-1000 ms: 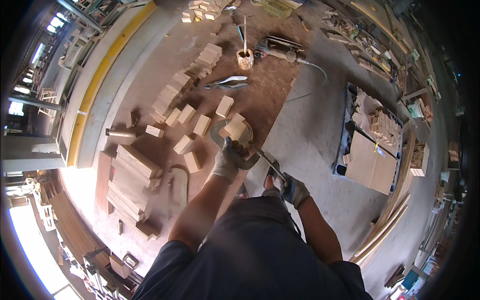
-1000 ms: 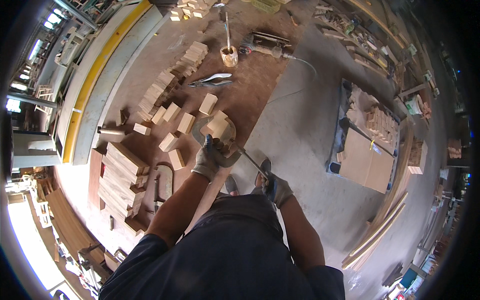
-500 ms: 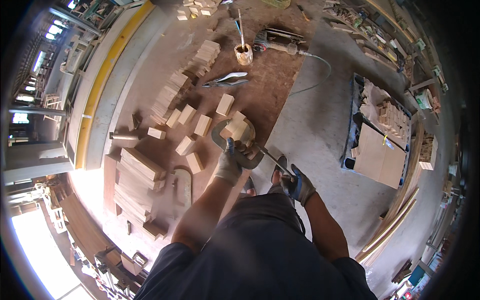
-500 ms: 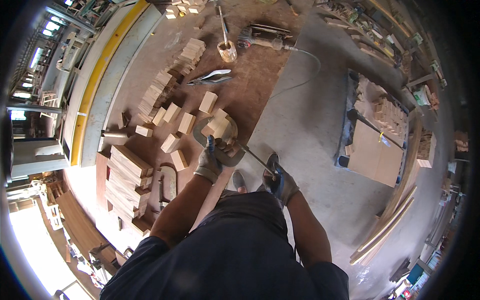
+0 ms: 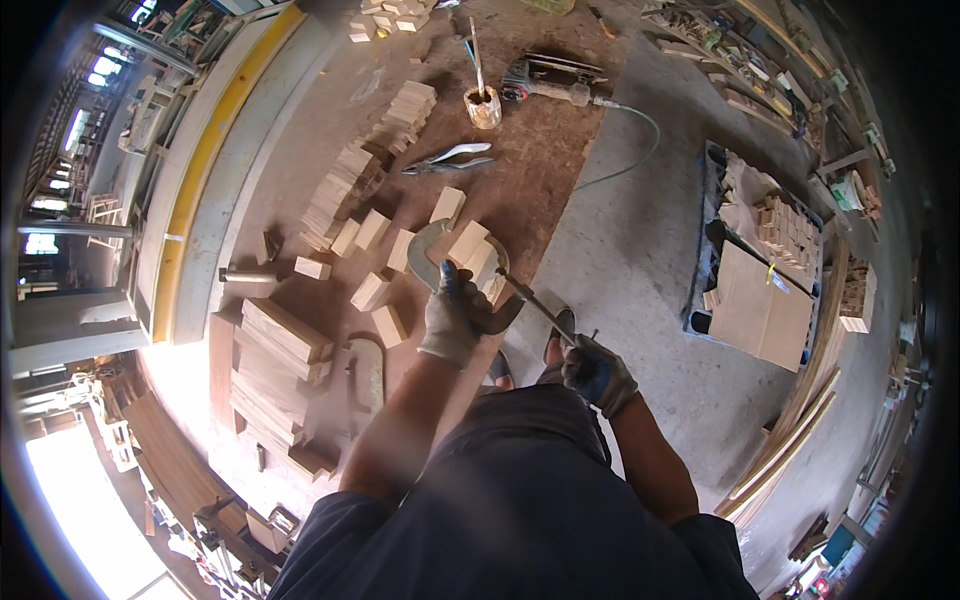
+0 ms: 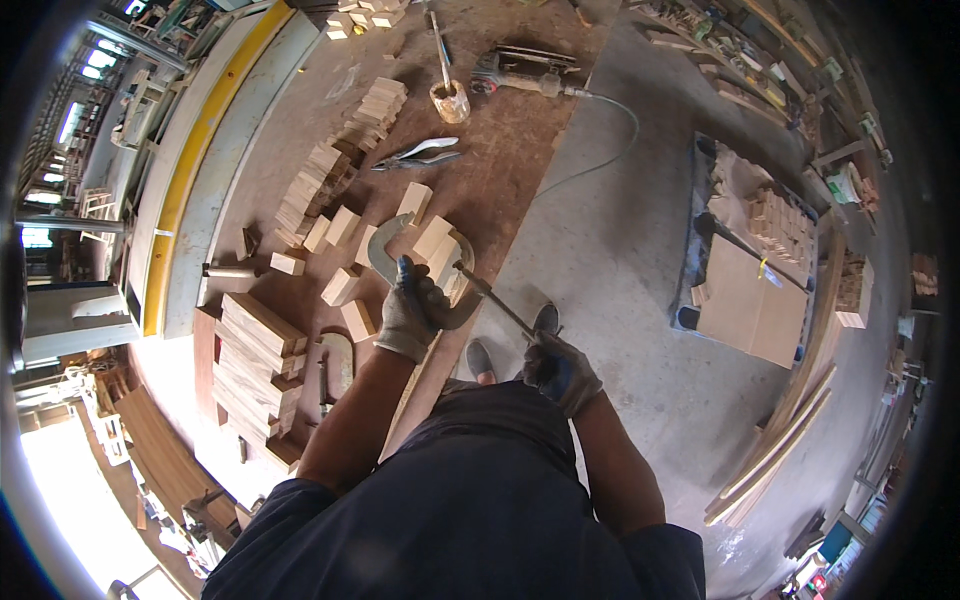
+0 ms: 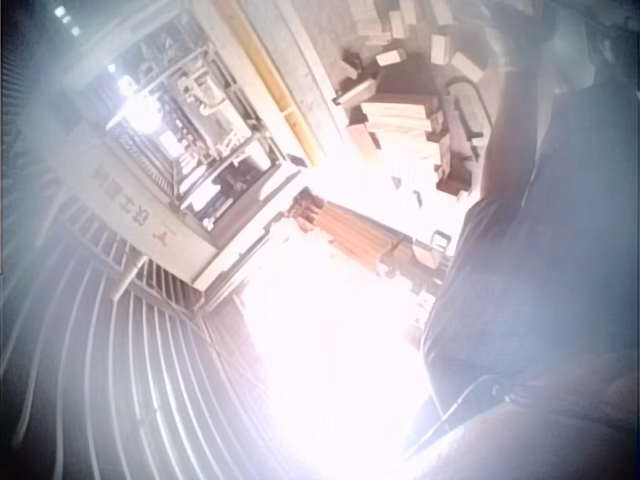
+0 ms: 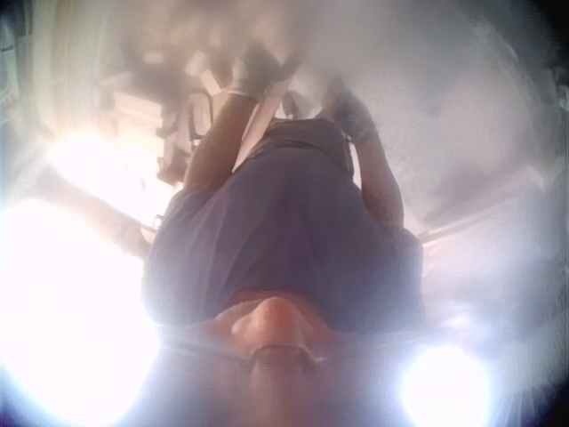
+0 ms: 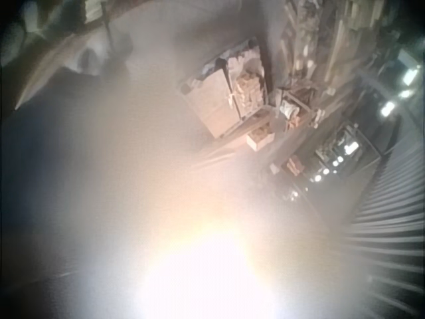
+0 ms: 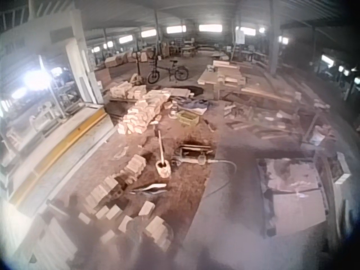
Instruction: The person assembles small wooden blocks in a workshop. They use a C-clamp to secure pieces, apply glue with a brush, and fasten them together using a pneumatic nail gun. The person handles multiple small wooden blocks and tools throughout the process.
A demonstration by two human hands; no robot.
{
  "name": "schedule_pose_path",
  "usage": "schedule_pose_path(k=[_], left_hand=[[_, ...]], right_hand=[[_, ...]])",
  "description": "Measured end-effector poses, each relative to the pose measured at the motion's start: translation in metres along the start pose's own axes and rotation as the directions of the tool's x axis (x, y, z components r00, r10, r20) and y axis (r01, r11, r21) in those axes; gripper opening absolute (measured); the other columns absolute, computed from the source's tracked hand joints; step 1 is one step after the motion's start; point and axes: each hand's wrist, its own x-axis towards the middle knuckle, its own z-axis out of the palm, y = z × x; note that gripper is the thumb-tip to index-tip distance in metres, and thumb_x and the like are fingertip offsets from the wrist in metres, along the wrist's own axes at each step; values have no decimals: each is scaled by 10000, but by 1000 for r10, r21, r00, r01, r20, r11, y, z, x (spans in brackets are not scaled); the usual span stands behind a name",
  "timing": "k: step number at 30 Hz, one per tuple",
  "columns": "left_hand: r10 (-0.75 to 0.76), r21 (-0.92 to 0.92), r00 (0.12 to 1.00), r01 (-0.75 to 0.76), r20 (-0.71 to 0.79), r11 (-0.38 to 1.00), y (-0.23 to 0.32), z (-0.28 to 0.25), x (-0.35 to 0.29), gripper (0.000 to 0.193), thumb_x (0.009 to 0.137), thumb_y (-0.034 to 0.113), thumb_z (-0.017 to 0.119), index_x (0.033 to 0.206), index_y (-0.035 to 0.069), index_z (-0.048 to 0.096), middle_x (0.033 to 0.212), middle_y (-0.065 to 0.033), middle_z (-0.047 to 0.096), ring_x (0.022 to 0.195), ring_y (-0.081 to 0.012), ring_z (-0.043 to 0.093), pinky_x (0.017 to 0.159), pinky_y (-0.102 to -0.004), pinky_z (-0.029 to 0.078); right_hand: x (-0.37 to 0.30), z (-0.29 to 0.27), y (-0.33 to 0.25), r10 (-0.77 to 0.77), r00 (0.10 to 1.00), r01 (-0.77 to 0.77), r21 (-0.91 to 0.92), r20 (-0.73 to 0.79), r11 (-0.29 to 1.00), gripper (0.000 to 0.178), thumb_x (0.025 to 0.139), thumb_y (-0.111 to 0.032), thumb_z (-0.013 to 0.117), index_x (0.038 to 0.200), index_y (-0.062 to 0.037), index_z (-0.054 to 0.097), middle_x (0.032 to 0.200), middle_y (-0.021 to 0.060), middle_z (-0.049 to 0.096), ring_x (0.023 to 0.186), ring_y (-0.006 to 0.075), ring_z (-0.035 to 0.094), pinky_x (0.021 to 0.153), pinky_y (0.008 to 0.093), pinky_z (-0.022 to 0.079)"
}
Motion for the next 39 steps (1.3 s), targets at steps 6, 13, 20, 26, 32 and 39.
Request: schedule_pose_path(k=[6, 13, 20, 26, 32, 39], left_hand=[[3, 5, 998, -2, -70, 1000, 10, 3, -1, 402, 944, 530, 649, 961, 143, 538, 656, 33, 462, 528, -149, 492, 490, -333, 452], [61, -7, 994, -62, -94, 998, 19, 14, -22, 417, 935, 502, 676, 975, 106, 548, 635, 9, 443, 517, -178, 468, 461, -315, 407], [33, 27, 999, -34, 23, 999, 13, 6, -38, 498, 876, 611, 683, 953, 145, 525, 602, 42, 399, 474, -133, 438, 454, -287, 396], [-13, 25, 999, 14, -33, 1000, 12, -1, -40, 487, 887, 600, 677, 954, 145, 519, 593, 46, 380, 467, -119, 408, 430, -290, 376], [56, 25, 990, -54, -129, 998, 3, -11, -26, 487, 888, 599, 681, 961, 146, 518, 608, 45, 374, 473, -129, 411, 431, -292, 380], [83, 51, 996, -82, -11, 995, 20, -5, -42, 530, 861, 642, 683, 939, 143, 524, 594, 37, 410, 476, -143, 457, 420, -297, 383]], right_hand=[[-15, 36, 14, -675, 526, 310, -856, 516, -413, 335, 893, -156, 715, 1202, -60, 629, 923, 114, 670, 780, 318, 656, 721, 426, 542], [-10, -23, 10, -627, 778, 312, -892, 43, 327, 498, 958, -317, 688, 1313, 15, 578, 1056, 114, 702, 877, 296, 686, 818, 452, 556], [-34, 46, 14, 104, 993, -100, -64, 63, 993, 475, 1000, -445, 580, 1154, -7, 678, 995, 120, 731, 803, 220, 707, 714, 347, 571], [-39, 49, 18, -304, 951, 223, -796, 51, 563, 332, 947, -272, 682, 1140, -3, 655, 918, 102, 715, 758, 255, 673, 725, 408, 542], [-32, 54, 22, -542, 546, 219, -733, 639, -644, 283, 889, -125, 705, 1137, 0, 654, 914, 135, 711, 818, 326, 679, 775, 429, 537], [-34, 26, 23, -457, 889, 263, -823, 4, 503, 426, 951, -333, 650, 1226, -8, 644, 985, 98, 714, 935, 276, 666, 835, 442, 532]])
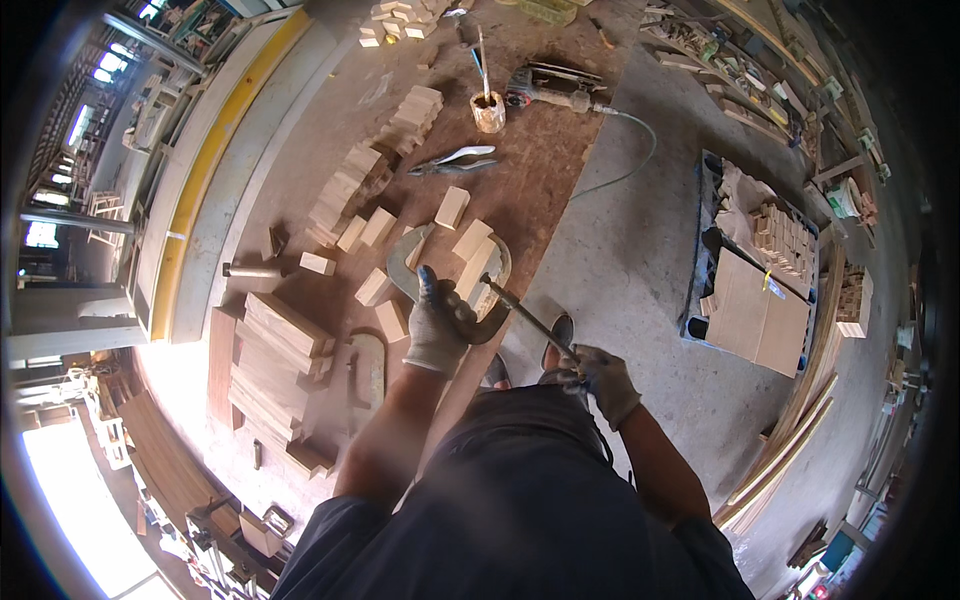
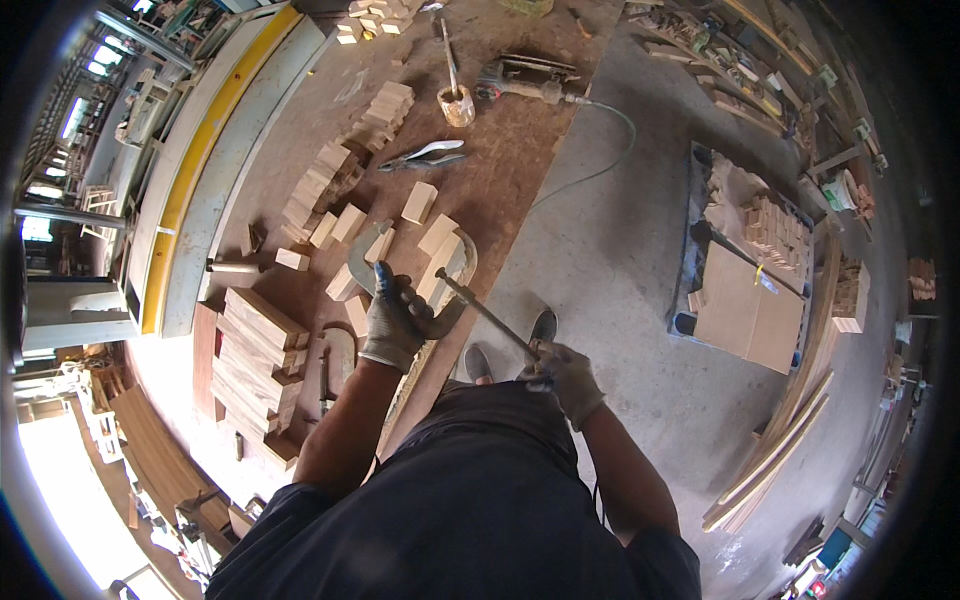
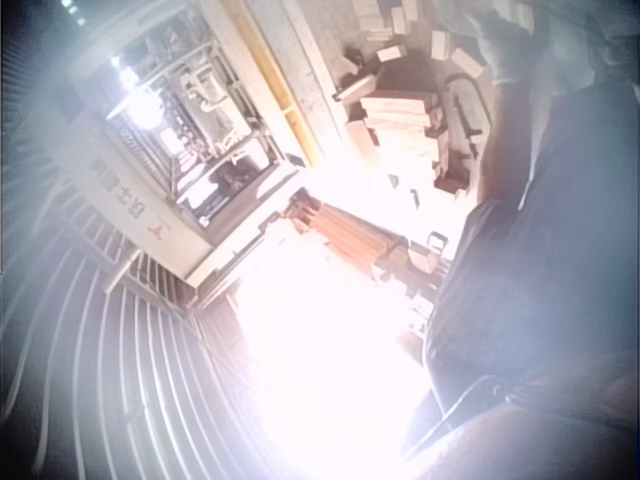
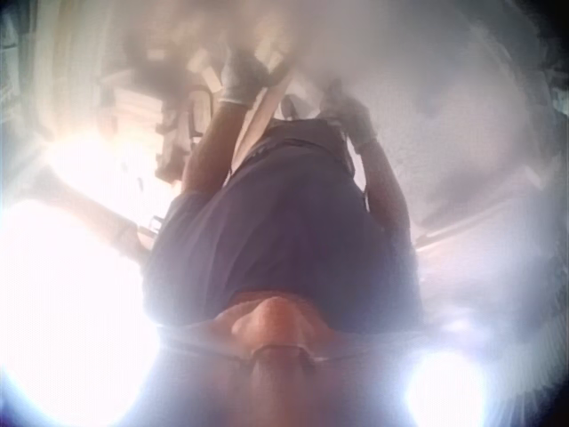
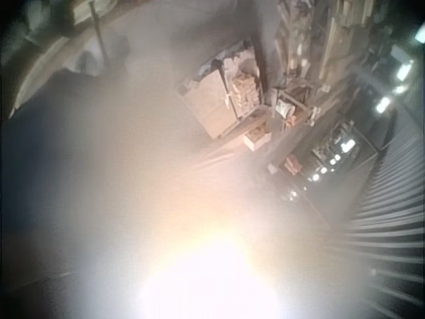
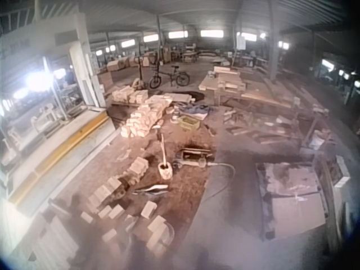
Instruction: The person assembles small wooden blocks in a workshop. They use a C-clamp to secure pieces, apply glue with a brush, and fasten them together using a pneumatic nail gun. The person handles multiple small wooden blocks and tools throughout the process.
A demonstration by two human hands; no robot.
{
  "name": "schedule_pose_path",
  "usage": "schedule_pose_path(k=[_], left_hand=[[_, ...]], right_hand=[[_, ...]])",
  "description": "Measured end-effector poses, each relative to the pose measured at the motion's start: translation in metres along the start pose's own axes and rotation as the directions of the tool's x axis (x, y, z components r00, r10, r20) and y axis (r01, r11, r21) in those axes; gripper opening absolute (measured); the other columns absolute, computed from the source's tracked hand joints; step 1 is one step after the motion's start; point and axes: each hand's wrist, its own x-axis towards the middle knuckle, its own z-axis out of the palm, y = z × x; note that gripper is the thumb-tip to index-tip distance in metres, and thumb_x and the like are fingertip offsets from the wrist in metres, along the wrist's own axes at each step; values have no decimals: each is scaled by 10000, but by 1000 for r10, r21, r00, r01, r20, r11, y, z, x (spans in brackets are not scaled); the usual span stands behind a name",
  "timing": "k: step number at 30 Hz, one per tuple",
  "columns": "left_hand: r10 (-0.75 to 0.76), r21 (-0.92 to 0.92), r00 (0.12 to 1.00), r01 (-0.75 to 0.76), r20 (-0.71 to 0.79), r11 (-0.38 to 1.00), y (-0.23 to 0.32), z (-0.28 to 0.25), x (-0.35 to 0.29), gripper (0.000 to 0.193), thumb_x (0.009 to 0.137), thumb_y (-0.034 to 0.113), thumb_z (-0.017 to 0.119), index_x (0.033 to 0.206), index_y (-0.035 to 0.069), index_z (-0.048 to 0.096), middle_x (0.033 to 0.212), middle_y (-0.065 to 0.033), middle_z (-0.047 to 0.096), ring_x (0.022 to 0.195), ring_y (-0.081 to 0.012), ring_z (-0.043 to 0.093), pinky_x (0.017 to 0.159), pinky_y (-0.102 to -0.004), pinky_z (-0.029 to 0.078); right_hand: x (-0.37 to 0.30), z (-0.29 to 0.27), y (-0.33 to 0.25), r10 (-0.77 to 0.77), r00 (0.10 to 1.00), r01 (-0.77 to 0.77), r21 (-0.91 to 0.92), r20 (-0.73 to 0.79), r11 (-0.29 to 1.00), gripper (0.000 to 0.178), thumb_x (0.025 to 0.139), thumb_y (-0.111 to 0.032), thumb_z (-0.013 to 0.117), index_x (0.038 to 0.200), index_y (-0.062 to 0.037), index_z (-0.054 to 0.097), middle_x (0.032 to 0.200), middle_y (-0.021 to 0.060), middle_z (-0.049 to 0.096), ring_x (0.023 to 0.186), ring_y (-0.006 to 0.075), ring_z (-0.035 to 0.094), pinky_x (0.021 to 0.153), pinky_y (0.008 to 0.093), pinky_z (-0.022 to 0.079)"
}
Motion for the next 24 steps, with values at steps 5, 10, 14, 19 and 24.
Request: schedule_pose_path(k=[5, 10, 14, 19, 24], left_hand=[[-14, -45, 994, 19, 113, 999, 4, 8, -9, 481, 914, 609, 633, 937, 138, 537, 578, 41, 422, 469, -142, 451, 441, -300, 397], [-17, -66, 983, 29, 183, 997, 2, 1, -5, 449, 942, 578, 610, 912, 133, 552, 571, 53, 403, 467, -136, 436, 465, -302, 404], [-69, -79, 989, 80, 128, 994, 4, 2, -3, 421, 938, 553, 637, 893, 142, 555, 569, 62, 369, 463, -129, 406, 458, -307, 386], [-85, -73, 985, 75, -151, 995, -13, 2, 16, 428, 943, 529, 653, 933, 116, 541, 580, 28, 380, 479, -155, 412, 454, -329, 355], [-12, -25, 991, 9, -130, 1000, -14, 6, 20, 466, 918, 582, 656, 922, 130, 545, 600, 38, 417, 502, -140, 451, 486, -331, 415]], right_hand=[[-12, 17, -38, 357, 872, -487, 527, 335, 697, 706, 998, -635, 417, 1273, -19, 625, 857, 71, 678, 757, 207, 644, 716, 307, 537], [-21, 18, -55, 196, 913, -326, 351, 359, 878, 608, 1002, -545, 529, 1229, 17, 577, 806, 108, 671, 701, 198, 618, 661, 303, 488], [-16, 10, -61, 187, 928, -297, 338, 321, 893, 533, 1007, -445, 585, 1214, 47, 597, 786, 91, 667, 696, 161, 616, 659, 275, 482], [-3, 14, -55, -443, 887, 415, -643, 129, 643, 330, 872, -114, 715, 1187, -29, 665, 853, 81, 693, 749, 210, 646, 753, 351, 530], [19, -9, -34, -646, 729, 398, -908, 228, 128, 556, 737, -127, 769, 1266, -49, 617, 1108, 146, 661, 1100, 340, 597, 929, 458, 497]])
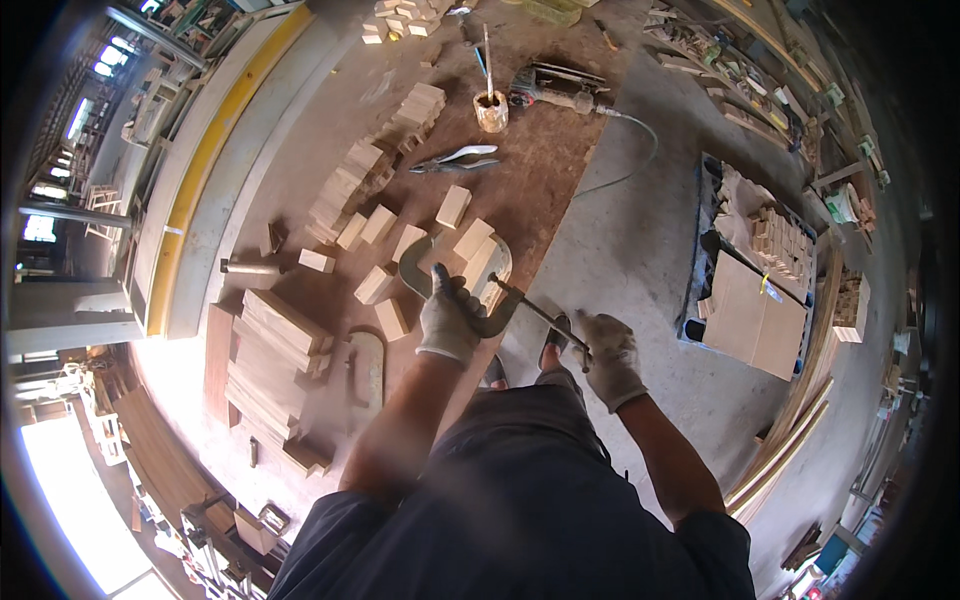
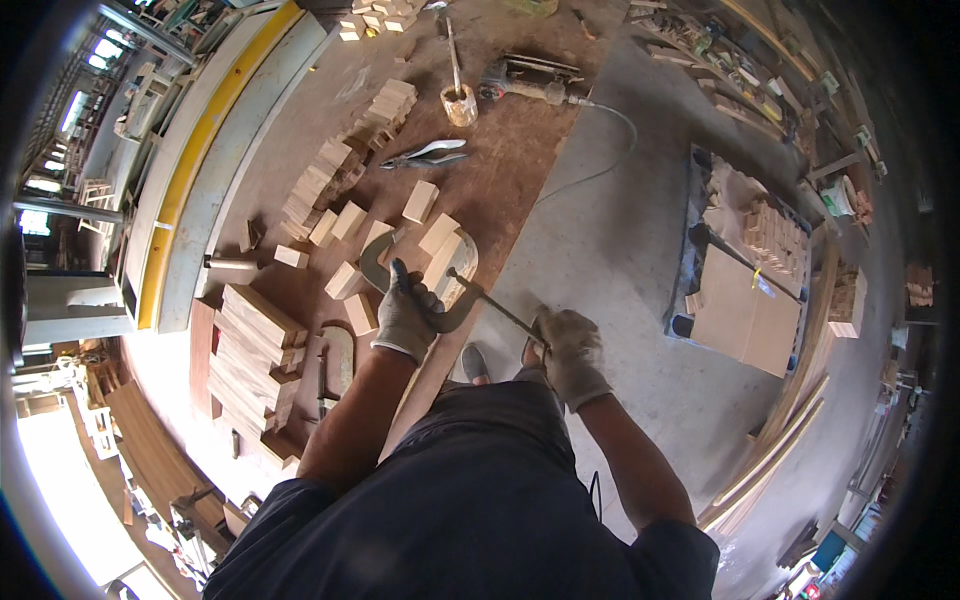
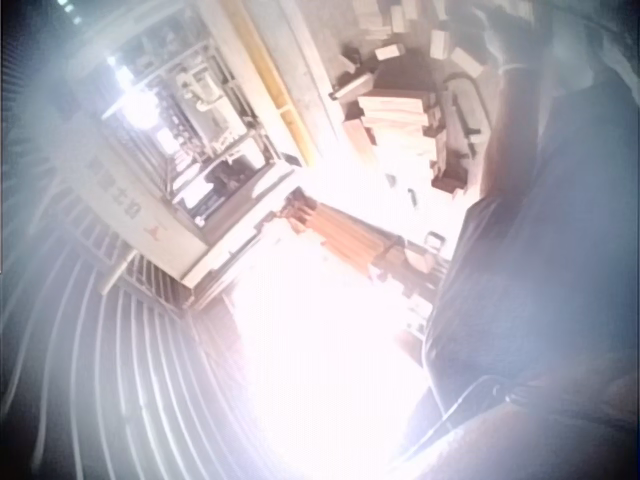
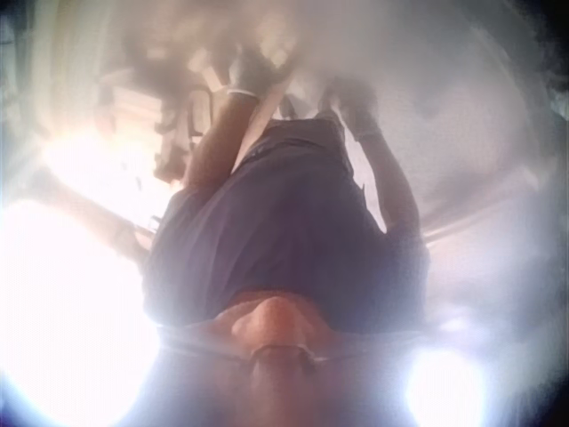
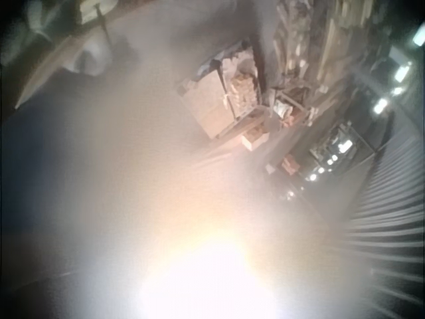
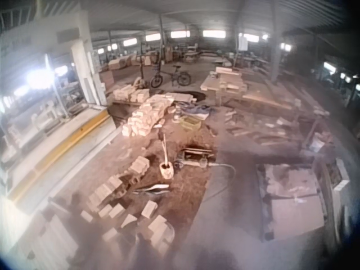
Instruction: The person assembles small wooden blocks in a workshop. They use a C-clamp to secure pieces, apply glue with a brush, and fasten them together using a pneumatic nail gun. The person handles multiple small wooden blocks and tools throughout the process.
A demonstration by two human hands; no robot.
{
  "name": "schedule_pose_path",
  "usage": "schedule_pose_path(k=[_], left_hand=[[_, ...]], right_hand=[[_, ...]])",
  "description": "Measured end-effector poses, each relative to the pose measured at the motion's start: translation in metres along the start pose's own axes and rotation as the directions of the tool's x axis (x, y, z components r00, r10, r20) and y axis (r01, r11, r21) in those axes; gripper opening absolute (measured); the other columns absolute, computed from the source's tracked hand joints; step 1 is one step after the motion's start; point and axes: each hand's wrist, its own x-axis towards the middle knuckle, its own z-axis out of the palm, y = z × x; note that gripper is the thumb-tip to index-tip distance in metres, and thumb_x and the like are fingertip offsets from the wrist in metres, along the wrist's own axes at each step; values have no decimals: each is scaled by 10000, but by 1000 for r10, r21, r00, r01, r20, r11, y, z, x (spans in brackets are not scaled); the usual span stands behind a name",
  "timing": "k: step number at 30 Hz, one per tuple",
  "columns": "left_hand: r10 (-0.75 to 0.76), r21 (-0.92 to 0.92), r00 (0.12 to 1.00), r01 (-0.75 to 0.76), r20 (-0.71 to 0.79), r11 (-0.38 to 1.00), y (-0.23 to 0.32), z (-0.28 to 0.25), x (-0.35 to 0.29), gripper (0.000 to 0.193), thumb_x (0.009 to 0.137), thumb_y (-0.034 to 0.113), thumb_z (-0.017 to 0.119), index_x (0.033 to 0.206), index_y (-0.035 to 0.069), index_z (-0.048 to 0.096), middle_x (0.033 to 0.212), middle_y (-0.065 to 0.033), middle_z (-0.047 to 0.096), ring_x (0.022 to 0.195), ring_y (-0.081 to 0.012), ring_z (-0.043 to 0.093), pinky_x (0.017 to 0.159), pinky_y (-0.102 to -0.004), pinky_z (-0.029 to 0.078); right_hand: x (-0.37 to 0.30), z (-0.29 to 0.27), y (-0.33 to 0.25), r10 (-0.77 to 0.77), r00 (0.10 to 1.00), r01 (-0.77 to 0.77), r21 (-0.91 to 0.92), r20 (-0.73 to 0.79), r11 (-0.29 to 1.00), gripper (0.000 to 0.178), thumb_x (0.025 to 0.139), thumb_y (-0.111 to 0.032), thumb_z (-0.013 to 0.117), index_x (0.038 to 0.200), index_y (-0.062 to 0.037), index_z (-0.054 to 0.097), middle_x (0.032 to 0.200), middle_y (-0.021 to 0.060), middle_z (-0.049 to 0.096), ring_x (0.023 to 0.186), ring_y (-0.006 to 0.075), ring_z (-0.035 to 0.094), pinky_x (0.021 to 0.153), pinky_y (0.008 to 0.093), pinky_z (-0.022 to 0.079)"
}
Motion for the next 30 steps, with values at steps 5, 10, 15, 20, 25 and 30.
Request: schedule_pose_path(k=[5, 10, 15, 20, 25, 30], left_hand=[[20, -48, 998, -17, 64, 999, 16, 3, -11, 517, 881, 611, 684, 946, 122, 528, 607, 30, 404, 502, -143, 462, 471, -305, 421], [-57, -42, 980, 67, 189, 997, 10, -5, -10, 543, 868, 598, 708, 967, 96, 525, 622, 8, 428, 521, -152, 486, 450, -297, 411], [-84, -17, 990, 86, 113, 996, 7, 2, -14, 514, 874, 575, 716, 965, 109, 519, 609, 18, 392, 493, -155, 445, 430, -311, 391], [-66, 4, 997, 67, -38, 998, -2, -4, -5, 491, 888, 600, 683, 952, 138, 530, 606, 49, 404, 481, -133, 444, 456, -303, 411], [-39, -10, 999, 39, 22, 999, 1, -9, -6, 508, 873, 609, 695, 958, 138, 525, 609, 50, 405, 491, -132, 460, 467, -297, 425], [-6, -30, 995, 9, 102, 1000, 15, -1, -12, 519, 880, 583, 704, 957, 97, 542, 601, 14, 420, 475, -159, 441, 442, -298, 396]], right_hand=[[-16, 1, 32, 224, 450, -741, 502, 864, -447, 576, 940, -434, 669, 1284, 19, 576, 1101, 186, 688, 942, 306, 684, 841, 445, 541], [-11, -5, -10, -24, 614, -677, 511, 789, -529, 528, 998, -414, 594, 1291, 24, 570, 952, 147, 722, 846, 266, 700, 731, 374, 547], [-14, -3, -19, 210, 688, -683, 718, 694, -137, 379, 971, -296, 644, 1203, 4, 638, 908, 128, 724, 828, 249, 695, 742, 382, 532], [-17, 19, -15, 32, 993, 1, 268, -117, 963, 321, 841, -178, 729, 1132, -52, 684, 880, 123, 702, 842, 355, 654, 791, 457, 501], [-12, 15, -16, 52, 997, -34, 258, -63, 966, 290, 861, -160, 707, 1126, -43, 683, 906, 117, 715, 869, 336, 672, 843, 455, 510], [-34, 15, 1, 515, 559, -703, 701, 649, -121, 368, 982, -340, 636, 1126, -3, 674, 923, 135, 733, 762, 279, 695, 803, 421, 539]])
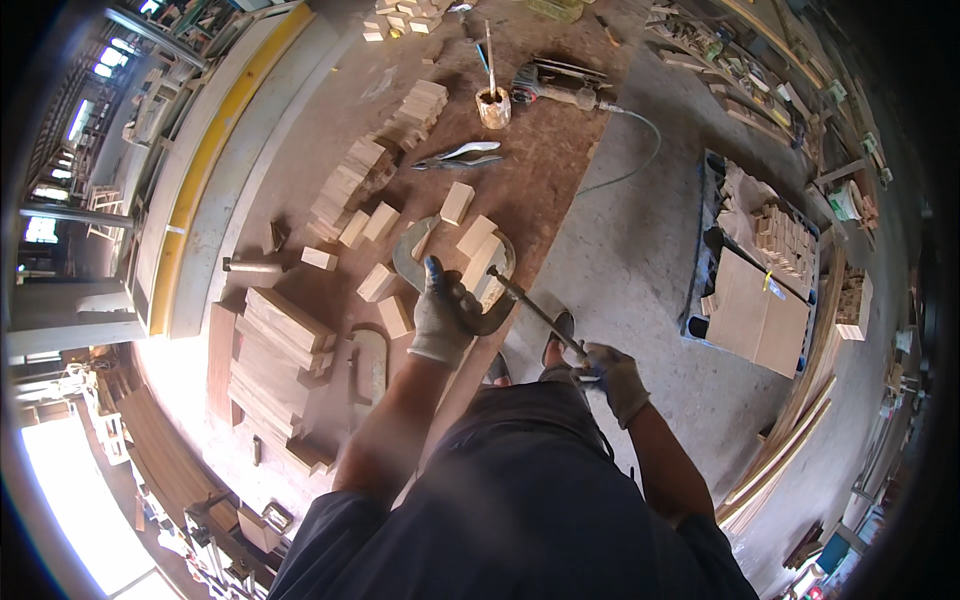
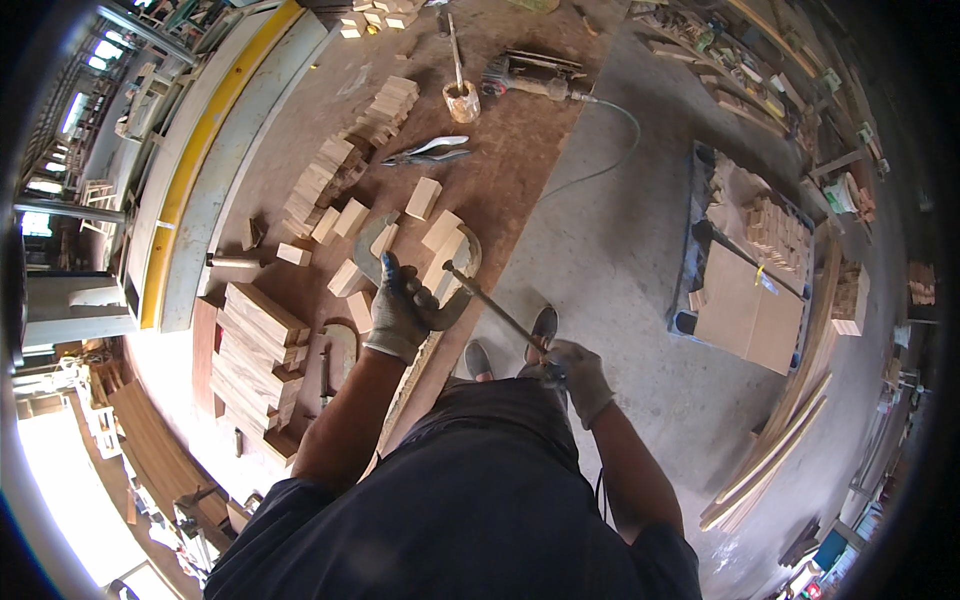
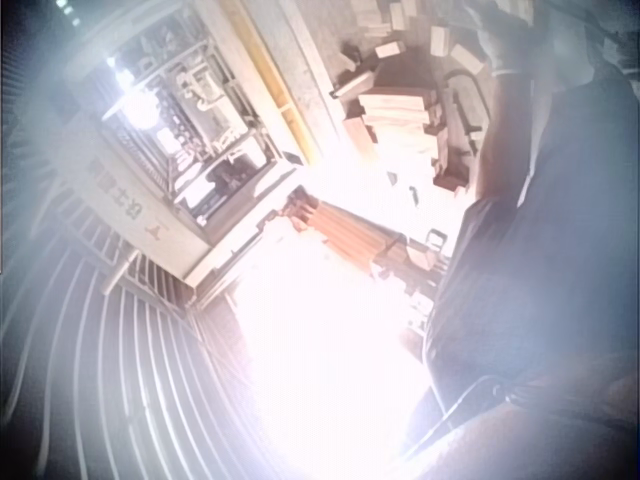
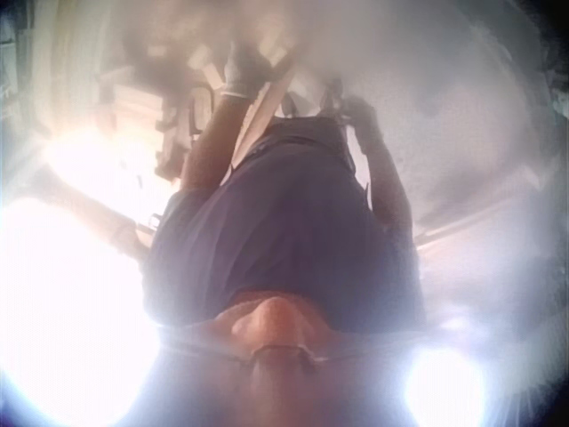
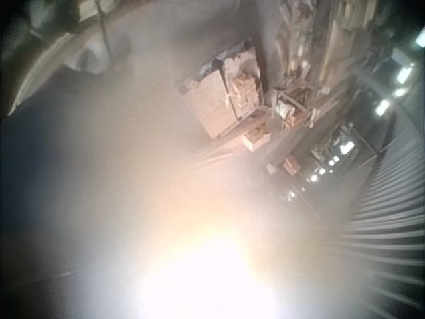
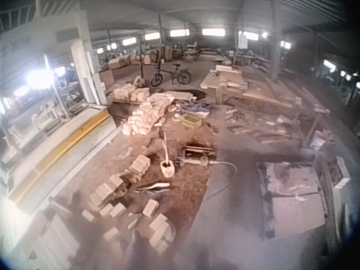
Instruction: The person assembles small wooden blocks in a workshop. They use a C-clamp to secure pieces, apply glue with a brush, and fasten them together using a pneumatic nail gun. The person handles multiple small wooden blocks and tools throughout the process.
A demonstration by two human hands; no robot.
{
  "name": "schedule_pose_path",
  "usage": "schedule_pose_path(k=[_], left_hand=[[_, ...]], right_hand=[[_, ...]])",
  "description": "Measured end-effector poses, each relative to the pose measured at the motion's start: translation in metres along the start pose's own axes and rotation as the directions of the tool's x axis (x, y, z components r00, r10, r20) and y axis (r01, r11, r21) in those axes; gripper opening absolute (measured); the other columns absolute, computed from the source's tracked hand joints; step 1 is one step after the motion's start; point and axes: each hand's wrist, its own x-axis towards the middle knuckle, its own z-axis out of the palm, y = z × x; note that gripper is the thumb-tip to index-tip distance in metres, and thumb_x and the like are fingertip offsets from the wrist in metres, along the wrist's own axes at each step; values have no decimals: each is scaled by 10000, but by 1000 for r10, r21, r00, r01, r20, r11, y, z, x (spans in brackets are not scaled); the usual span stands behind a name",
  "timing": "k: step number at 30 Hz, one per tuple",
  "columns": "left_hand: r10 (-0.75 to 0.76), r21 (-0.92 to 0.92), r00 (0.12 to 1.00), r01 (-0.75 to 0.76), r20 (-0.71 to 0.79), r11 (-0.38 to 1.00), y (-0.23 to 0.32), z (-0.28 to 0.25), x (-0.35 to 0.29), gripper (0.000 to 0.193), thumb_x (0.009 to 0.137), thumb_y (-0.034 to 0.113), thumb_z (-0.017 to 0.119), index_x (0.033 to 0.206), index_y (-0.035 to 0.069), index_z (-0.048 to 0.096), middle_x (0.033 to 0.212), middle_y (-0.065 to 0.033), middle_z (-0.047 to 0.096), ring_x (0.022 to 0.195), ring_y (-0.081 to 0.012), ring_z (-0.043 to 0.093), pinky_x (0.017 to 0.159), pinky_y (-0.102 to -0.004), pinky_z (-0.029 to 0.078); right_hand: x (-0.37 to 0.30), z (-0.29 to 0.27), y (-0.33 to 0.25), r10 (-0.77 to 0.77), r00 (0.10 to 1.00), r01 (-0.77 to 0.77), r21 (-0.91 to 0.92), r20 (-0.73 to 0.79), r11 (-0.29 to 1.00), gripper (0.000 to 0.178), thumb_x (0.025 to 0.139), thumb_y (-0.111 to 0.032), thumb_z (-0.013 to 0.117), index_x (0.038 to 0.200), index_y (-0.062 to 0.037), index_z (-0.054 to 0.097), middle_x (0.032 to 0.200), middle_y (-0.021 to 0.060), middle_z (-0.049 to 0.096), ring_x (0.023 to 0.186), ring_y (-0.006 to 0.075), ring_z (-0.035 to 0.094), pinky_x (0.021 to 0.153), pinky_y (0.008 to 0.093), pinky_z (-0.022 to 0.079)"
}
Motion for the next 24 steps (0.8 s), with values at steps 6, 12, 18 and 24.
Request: schedule_pose_path(k=[6, 12, 18, 24], left_hand=[[-45, 6, 997, 45, 61, 999, -5, 0, -1, 520, 871, 589, 711, 942, 105, 538, 600, 8, 437, 477, -160, 473, 413, -271, 390], [-69, 20, 993, 72, -92, 997, -14, -4, 3, 484, 897, 562, 696, 930, 108, 532, 601, 7, 414, 464, -175, 435, 412, -305, 373], [-112, -101, 993, 116, 43, 988, -36, -29, 31, 392, 969, 477, 640, 919, 104, 532, 657, -1, 424, 621, -198, 480, 576, -346, 443], [-82, 4, 994, 82, 68, 997, -44, -32, 53, 400, 981, 406, 648, 1020, 16, 564, 779, -71, 555, 721, -268, 572, 679, -414, 521]], right_hand=[[-12, 18, -17, 207, 846, -465, 492, 491, 736, 463, 968, -439, 652, 1178, -26, 631, 944, 141, 728, 791, 267, 680, 701, 342, 527], [-3, 19, 7, -355, 929, 370, -250, 101, 895, 253, 941, -245, 675, 1132, -79, 677, 901, 126, 705, 773, 275, 676, 708, 366, 529], [30, 10, 30, -769, 561, 612, -779, 307, 136, 336, 828, -121, 674, 1162, -129, 712, 947, 133, 706, 870, 354, 663, 785, 485, 525], [68, -4, 50, -812, 548, 573, -797, 199, 192, 370, 825, -86, 703, 1182, -178, 709, 967, 114, 705, 923, 330, 662, 814, 463, 530]])
